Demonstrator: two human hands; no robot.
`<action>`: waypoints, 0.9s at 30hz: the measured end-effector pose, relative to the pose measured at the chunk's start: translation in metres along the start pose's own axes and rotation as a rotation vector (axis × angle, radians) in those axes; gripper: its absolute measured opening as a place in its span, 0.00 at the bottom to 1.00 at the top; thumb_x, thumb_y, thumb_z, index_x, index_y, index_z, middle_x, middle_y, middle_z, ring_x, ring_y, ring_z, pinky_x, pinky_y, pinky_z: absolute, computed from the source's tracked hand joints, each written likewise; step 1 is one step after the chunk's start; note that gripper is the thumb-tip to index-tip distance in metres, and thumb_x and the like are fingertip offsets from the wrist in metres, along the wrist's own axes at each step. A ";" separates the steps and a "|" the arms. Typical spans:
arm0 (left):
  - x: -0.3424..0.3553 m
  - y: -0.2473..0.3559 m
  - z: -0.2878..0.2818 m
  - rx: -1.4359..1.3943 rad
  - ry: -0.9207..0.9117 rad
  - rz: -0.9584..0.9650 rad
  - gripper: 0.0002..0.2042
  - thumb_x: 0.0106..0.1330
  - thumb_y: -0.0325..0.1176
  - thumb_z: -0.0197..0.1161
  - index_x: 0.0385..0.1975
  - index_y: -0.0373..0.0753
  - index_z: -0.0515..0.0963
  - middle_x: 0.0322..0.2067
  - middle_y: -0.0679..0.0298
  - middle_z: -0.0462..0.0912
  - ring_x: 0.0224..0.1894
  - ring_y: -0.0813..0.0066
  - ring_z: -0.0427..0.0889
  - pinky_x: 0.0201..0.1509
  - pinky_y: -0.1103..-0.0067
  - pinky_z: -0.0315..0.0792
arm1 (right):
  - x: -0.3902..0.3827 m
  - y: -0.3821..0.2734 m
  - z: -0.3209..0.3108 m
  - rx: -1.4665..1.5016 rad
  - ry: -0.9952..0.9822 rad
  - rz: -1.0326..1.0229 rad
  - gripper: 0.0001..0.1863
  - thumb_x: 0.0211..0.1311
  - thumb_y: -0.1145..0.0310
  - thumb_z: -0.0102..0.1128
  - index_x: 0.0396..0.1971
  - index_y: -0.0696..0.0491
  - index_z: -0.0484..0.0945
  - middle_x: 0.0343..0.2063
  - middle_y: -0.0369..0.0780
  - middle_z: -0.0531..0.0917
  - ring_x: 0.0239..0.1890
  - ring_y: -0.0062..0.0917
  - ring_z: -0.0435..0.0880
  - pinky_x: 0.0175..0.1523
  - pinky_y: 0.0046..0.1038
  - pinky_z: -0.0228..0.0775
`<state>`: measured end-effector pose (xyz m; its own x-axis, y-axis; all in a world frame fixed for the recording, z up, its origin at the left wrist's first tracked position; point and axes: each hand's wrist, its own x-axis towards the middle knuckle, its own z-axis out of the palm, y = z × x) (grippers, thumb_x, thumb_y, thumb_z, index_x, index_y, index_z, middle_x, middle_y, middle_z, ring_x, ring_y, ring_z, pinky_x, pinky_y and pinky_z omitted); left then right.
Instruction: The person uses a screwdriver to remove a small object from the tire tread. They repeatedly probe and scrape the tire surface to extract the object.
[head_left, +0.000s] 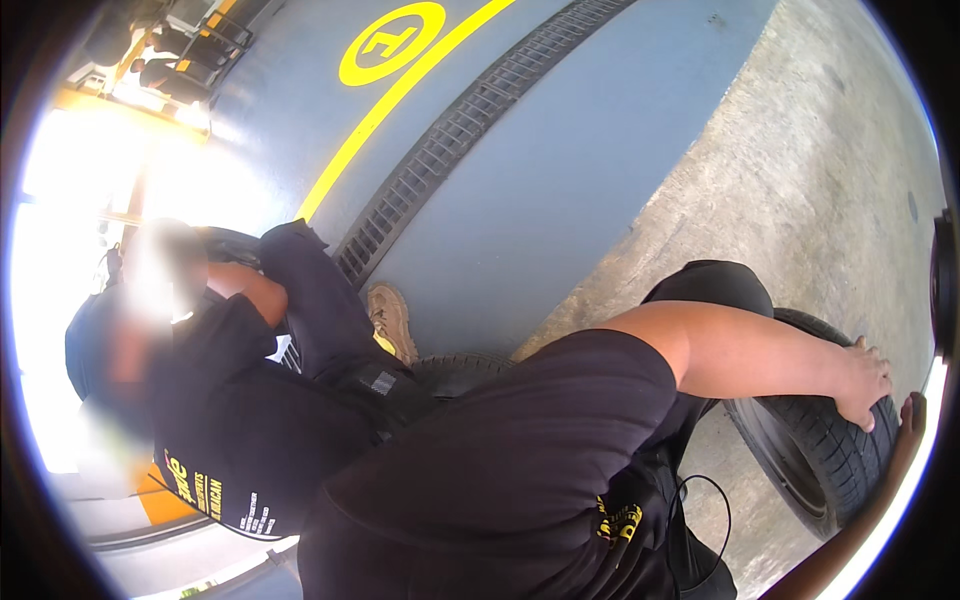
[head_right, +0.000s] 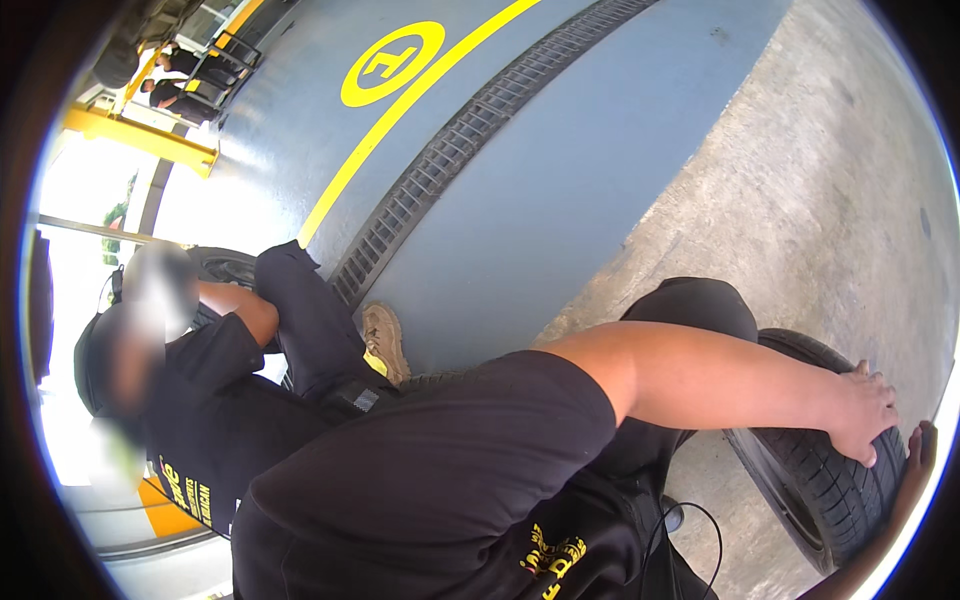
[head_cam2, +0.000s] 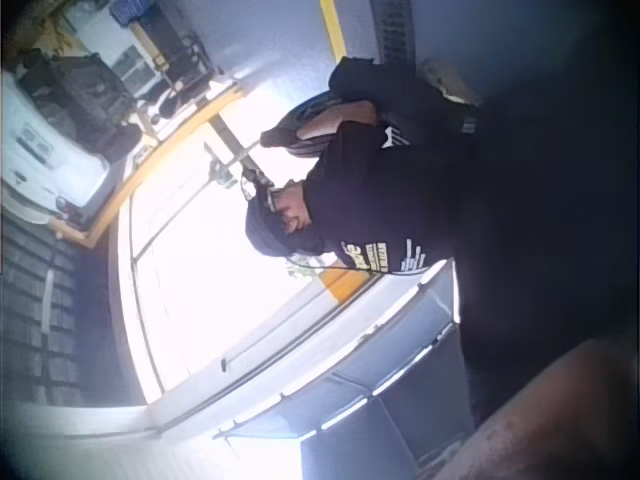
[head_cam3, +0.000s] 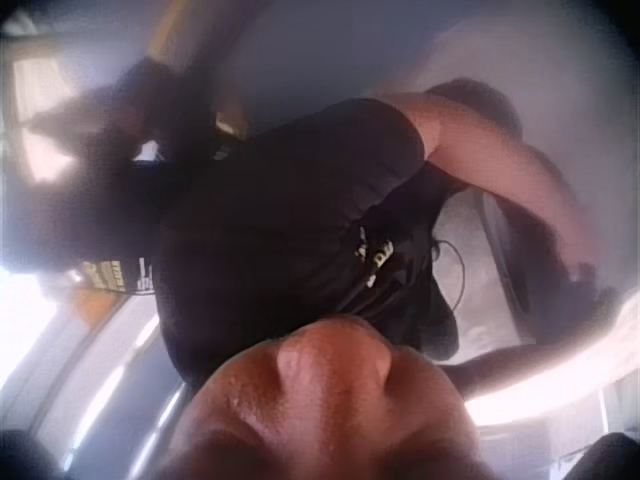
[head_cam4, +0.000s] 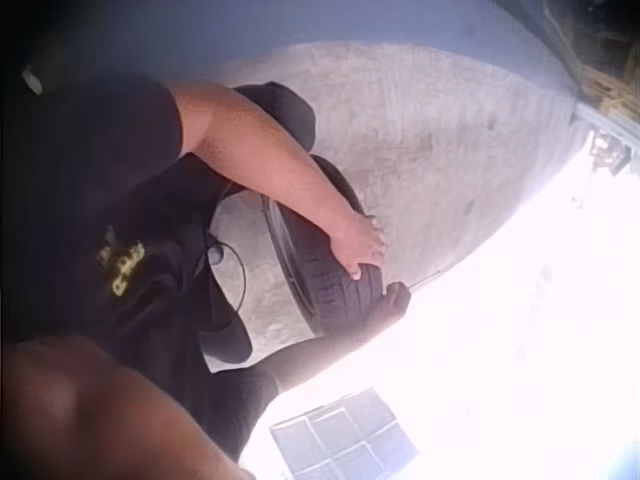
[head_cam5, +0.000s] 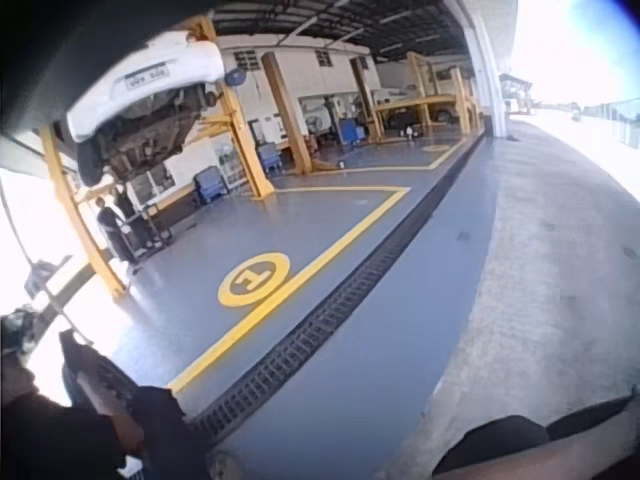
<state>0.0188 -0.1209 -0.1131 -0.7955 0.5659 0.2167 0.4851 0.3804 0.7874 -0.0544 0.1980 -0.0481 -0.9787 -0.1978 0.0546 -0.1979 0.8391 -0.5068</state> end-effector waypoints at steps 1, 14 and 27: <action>-0.021 0.013 -0.018 0.071 -0.029 0.050 0.37 0.64 0.55 0.69 0.70 0.41 0.73 0.70 0.46 0.69 0.74 0.47 0.63 0.77 0.45 0.53 | -0.006 -0.018 0.004 -0.039 0.023 -0.016 0.19 0.80 0.60 0.55 0.58 0.59 0.77 0.49 0.42 0.82 0.53 0.27 0.79 0.62 0.31 0.69; -0.246 0.119 -0.052 -0.874 -0.303 0.708 0.07 0.73 0.37 0.66 0.36 0.43 0.77 0.33 0.69 0.69 0.36 0.67 0.71 0.46 0.67 0.65 | -0.057 -0.121 0.021 -0.178 0.145 0.192 0.18 0.70 0.53 0.65 0.51 0.47 0.84 0.43 0.43 0.89 0.47 0.32 0.86 0.59 0.35 0.74; -0.247 0.144 -0.052 -1.112 0.520 0.498 0.08 0.69 0.37 0.71 0.31 0.43 0.81 0.22 0.73 0.73 0.25 0.74 0.71 0.42 0.69 0.64 | -0.049 -0.085 0.019 -0.193 0.127 0.047 0.21 0.70 0.48 0.64 0.54 0.46 0.85 0.42 0.39 0.89 0.47 0.26 0.86 0.58 0.31 0.74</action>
<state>0.2663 -0.2438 -0.0229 -0.7870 0.0301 0.6162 0.4077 -0.7243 0.5561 0.0115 0.1268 -0.0244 -0.9837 -0.1014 0.1488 -0.1469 0.9297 -0.3376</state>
